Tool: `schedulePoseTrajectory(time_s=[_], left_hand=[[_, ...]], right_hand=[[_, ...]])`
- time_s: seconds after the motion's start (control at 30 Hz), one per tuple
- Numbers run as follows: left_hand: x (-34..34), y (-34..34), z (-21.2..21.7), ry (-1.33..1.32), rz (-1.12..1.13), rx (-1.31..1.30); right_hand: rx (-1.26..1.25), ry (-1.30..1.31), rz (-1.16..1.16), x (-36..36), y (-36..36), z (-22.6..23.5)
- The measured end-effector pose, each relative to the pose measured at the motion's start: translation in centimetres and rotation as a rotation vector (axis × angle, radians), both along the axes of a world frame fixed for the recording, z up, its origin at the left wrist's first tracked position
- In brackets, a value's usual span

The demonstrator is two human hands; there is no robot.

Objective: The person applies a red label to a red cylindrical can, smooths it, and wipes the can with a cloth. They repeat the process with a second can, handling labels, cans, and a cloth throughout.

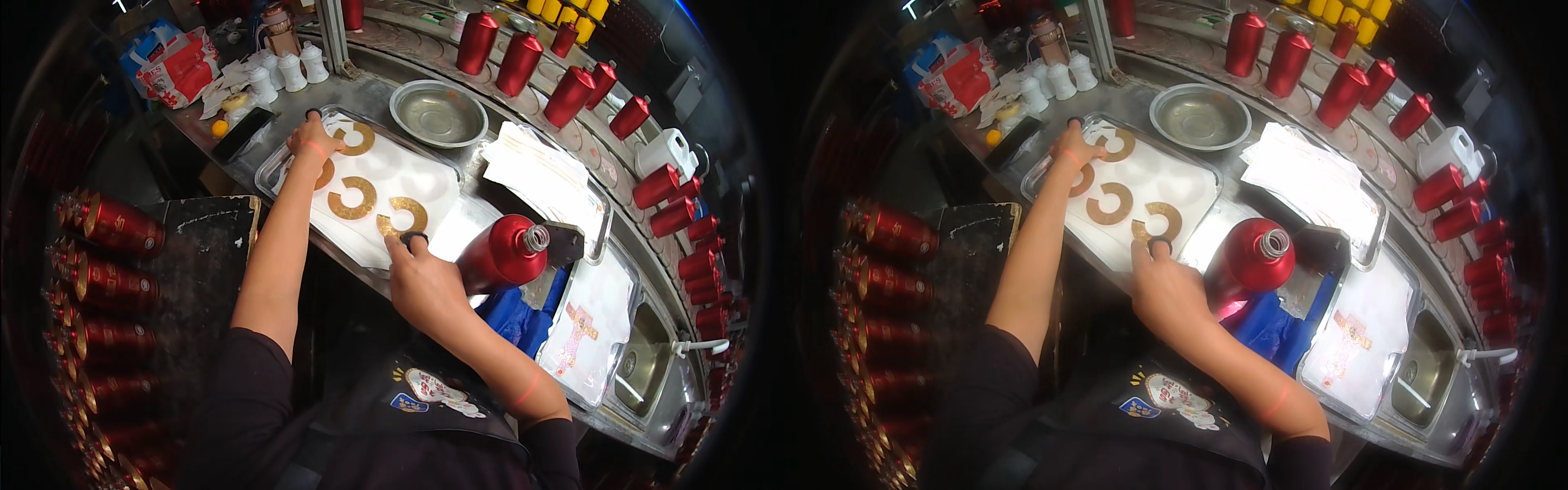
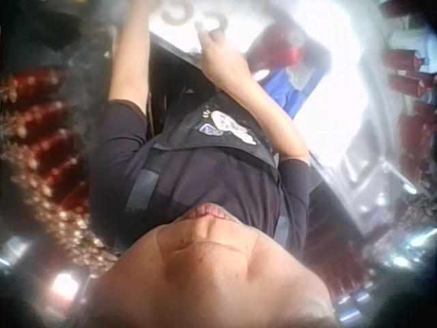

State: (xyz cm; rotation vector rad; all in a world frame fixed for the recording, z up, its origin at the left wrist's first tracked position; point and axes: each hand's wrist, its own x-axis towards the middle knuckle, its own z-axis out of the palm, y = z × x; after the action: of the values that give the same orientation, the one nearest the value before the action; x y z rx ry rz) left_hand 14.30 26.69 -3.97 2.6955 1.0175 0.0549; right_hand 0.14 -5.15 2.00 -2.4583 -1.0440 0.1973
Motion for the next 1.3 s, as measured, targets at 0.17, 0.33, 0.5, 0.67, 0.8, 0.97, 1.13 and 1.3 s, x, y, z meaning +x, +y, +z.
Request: schedulePoseTrajectory(time_s=[0.17, 0.33, 0.5, 0.67, 0.8, 0.97, 1.13, 1.3], left_hand=[[0.9, 1.6, -0.9, -0.026, 0.056, -0.047], [1.9, 3.7, -2.2, -0.061, -0.008, -0.04], [2.6, 5.1, -3.2, -0.141, 0.008, 0.048], [2.1, 3.6, -2.3, -0.179, 0.058, 0.199], [2.2, 0.5, 0.5, -0.216, -0.029, 0.215], [3.4, -7.0, 6.2, -0.259, -0.32, 0.081], [2.3, -18.1, 13.9, -0.346, -0.644, -0.641], [-2.2, -27.7, 18.7, -0.463, -0.888, -1.072]], right_hand=[[0.202, 0.052, 0.063, -2.7, -5.4, 4.3], [0.287, 0.197, -0.015, -4.6, -10.5, 6.4], [0.347, 0.237, -0.162, -5.7, -13.8, 6.0], [0.48, 0.251, -0.265, -6.2, -14.9, 4.8], [0.542, 0.306, -0.268, -5.9, -16.4, 5.0], [0.7, 0.358, -0.516, -2.9, -18.8, 5.2], [0.914, 0.388, -0.669, 0.6, -18.4, 2.9], [1.023, 0.445, -0.641, 0.6, -17.4, 2.7]])
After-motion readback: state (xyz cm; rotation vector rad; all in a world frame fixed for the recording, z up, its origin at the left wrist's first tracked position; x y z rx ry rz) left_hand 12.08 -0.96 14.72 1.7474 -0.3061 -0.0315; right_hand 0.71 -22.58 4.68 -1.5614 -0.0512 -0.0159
